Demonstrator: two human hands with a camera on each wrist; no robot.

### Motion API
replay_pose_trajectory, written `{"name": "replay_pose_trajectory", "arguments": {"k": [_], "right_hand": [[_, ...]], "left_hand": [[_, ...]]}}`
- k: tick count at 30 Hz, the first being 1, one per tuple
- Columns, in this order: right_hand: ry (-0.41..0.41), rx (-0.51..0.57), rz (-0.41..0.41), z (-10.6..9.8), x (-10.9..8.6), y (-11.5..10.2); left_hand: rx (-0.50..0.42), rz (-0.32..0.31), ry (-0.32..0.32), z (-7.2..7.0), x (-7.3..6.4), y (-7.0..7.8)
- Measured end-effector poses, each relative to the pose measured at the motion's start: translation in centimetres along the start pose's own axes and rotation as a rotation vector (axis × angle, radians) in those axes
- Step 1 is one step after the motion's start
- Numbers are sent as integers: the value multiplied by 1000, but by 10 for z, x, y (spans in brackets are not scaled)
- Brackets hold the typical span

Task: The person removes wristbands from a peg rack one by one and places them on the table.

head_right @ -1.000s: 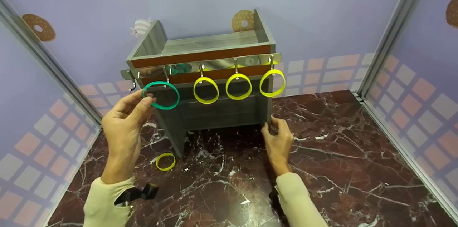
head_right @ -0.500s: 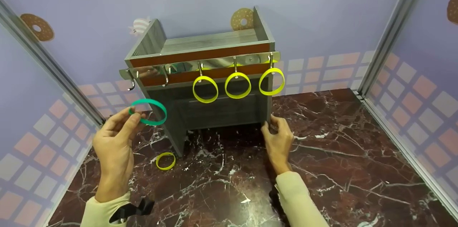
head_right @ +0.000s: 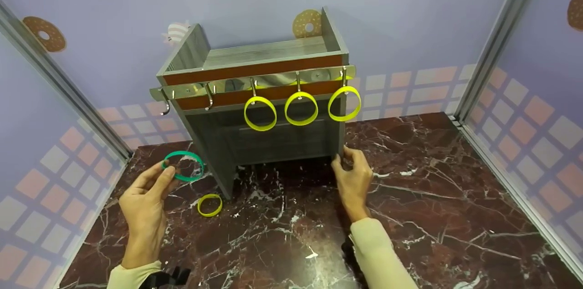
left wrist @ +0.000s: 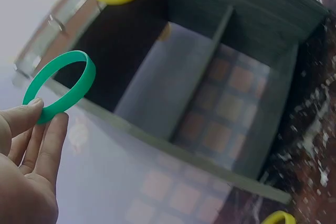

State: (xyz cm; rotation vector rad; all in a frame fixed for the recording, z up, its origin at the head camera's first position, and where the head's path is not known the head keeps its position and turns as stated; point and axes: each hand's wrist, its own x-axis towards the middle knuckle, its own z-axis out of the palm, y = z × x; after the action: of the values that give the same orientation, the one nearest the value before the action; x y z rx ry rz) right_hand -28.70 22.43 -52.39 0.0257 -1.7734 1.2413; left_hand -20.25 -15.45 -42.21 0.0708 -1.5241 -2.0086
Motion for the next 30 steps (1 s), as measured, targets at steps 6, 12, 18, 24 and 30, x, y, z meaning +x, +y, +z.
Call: {"name": "replay_pose_trajectory", "arguments": {"k": [6,12,18,24,30], "right_hand": [[0,-13,-7,0,1,0],[-1,-19,-16,0,0,0],[4,-16,-16,1,0,0],[8,-11,-9,2,0,0],[2,-4,-2,1,0,0]], "left_hand": [[26,-86,33,-20,7,-24],[41,-186,82,-40,12,-46],[89,-216,121,-57,15,-65],[113,-247,151,-72,17,-80],[171,-333,143,-85,17,-94]]}}
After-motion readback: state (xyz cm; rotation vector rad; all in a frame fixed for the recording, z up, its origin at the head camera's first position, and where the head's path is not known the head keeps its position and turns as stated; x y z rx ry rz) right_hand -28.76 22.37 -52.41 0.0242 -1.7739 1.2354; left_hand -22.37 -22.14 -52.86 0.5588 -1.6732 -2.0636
